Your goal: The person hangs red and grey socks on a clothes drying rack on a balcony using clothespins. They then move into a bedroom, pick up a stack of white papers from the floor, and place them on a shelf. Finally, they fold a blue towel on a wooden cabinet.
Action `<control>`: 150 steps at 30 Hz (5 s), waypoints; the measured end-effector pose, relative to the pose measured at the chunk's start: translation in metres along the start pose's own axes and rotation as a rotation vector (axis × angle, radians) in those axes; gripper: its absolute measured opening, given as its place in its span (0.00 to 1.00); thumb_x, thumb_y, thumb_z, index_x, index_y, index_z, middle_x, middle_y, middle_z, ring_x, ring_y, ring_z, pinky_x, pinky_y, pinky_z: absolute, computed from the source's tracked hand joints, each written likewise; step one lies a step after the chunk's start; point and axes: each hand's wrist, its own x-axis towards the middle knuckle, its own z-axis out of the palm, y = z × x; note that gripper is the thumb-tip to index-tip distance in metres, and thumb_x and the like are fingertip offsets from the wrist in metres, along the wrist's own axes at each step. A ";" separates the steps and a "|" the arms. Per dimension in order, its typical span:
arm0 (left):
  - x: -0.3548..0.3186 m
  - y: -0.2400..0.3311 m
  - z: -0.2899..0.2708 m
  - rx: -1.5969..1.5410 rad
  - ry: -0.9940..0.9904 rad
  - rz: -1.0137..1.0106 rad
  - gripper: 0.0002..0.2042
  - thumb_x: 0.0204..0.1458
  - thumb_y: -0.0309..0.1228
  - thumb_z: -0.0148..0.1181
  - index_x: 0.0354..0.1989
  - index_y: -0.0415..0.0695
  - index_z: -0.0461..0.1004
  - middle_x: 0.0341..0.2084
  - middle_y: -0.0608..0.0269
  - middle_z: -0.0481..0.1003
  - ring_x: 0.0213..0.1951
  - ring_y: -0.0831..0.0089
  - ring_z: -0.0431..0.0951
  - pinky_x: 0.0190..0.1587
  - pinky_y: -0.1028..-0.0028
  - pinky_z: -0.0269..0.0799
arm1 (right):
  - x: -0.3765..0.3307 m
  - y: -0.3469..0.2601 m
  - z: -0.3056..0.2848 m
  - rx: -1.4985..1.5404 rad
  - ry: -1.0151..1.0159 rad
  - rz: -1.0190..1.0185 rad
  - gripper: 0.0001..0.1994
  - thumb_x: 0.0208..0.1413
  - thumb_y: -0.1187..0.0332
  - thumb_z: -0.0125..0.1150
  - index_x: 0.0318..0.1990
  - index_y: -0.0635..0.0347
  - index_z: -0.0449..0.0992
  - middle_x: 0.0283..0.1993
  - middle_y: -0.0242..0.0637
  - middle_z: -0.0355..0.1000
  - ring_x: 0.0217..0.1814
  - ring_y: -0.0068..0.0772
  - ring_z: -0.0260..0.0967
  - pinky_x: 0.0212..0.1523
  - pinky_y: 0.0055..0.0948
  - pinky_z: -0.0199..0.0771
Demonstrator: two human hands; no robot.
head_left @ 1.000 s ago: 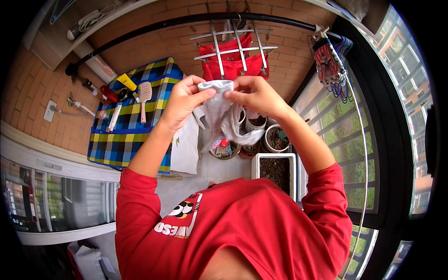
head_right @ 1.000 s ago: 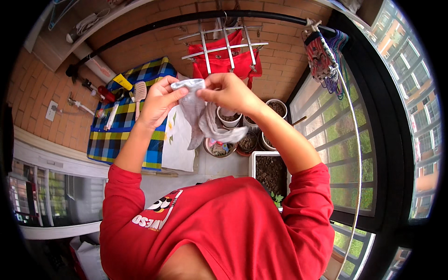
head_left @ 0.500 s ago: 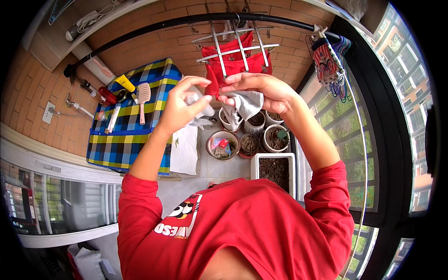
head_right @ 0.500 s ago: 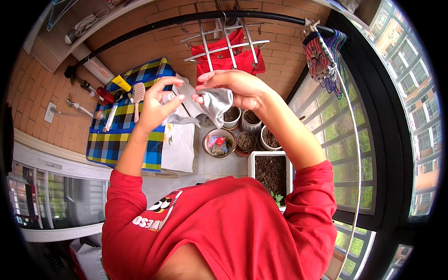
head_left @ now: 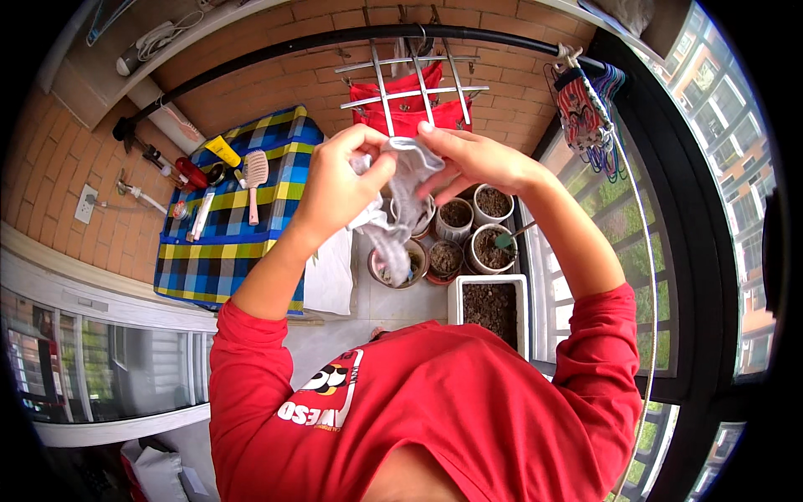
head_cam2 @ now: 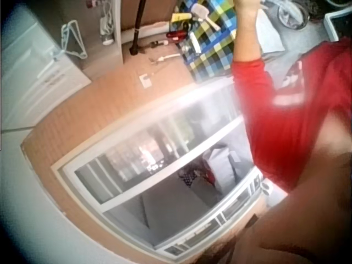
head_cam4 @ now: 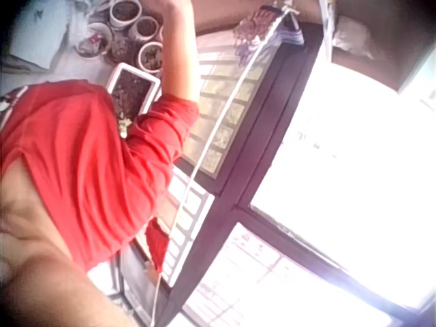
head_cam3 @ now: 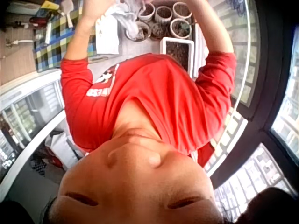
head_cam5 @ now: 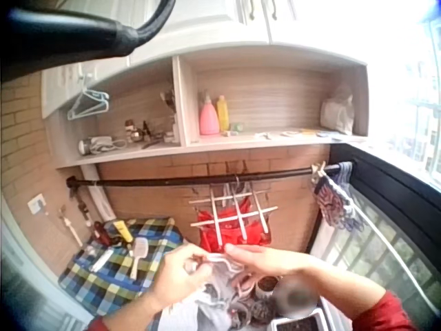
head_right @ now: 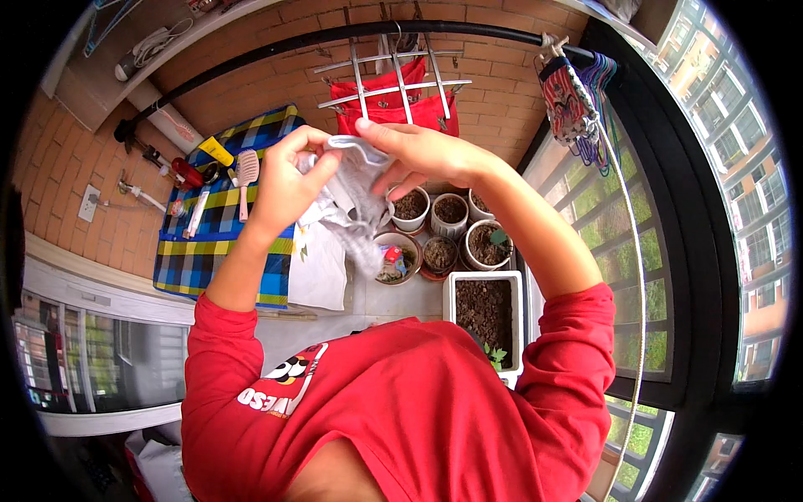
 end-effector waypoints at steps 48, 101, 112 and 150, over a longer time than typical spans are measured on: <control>-0.093 -0.090 0.038 -0.714 0.101 -0.472 0.04 0.51 0.22 0.51 0.35 0.39 0.67 0.33 0.60 0.73 0.37 0.73 0.73 0.44 0.75 0.68 | 0.002 0.104 -0.023 -1.044 -0.072 -0.179 0.10 0.52 0.66 0.57 0.32 0.67 0.73 0.28 0.32 0.70 0.32 0.22 0.65 0.34 0.25 0.66; -0.075 -0.091 0.075 -0.758 -0.509 -0.460 0.08 0.54 0.26 0.52 0.41 0.38 0.70 0.30 0.70 0.73 0.33 0.85 0.70 0.36 0.81 0.67 | -0.026 -0.011 -0.030 -0.565 0.151 -0.305 0.13 0.49 0.64 0.60 0.33 0.67 0.73 0.25 0.31 0.70 0.28 0.16 0.64 0.29 0.22 0.65; -0.092 -0.059 0.099 -0.135 -0.161 0.034 0.07 0.41 0.27 0.63 0.26 0.37 0.74 0.36 0.58 0.68 0.40 0.65 0.69 0.46 0.69 0.64 | -0.071 -0.019 -0.035 -0.531 0.019 -0.238 0.13 0.50 0.70 0.60 0.40 0.69 0.73 0.33 0.29 0.72 0.36 0.15 0.65 0.39 0.19 0.67; 0.128 -0.022 0.336 -1.144 -0.895 -0.499 0.10 0.54 0.30 0.50 0.42 0.39 0.68 0.33 0.64 0.73 0.37 0.77 0.72 0.40 0.77 0.69 | -0.229 0.036 -0.260 -1.166 1.536 0.072 0.15 0.53 0.63 0.49 0.46 0.59 0.67 0.38 0.54 0.71 0.43 0.53 0.68 0.43 0.42 0.69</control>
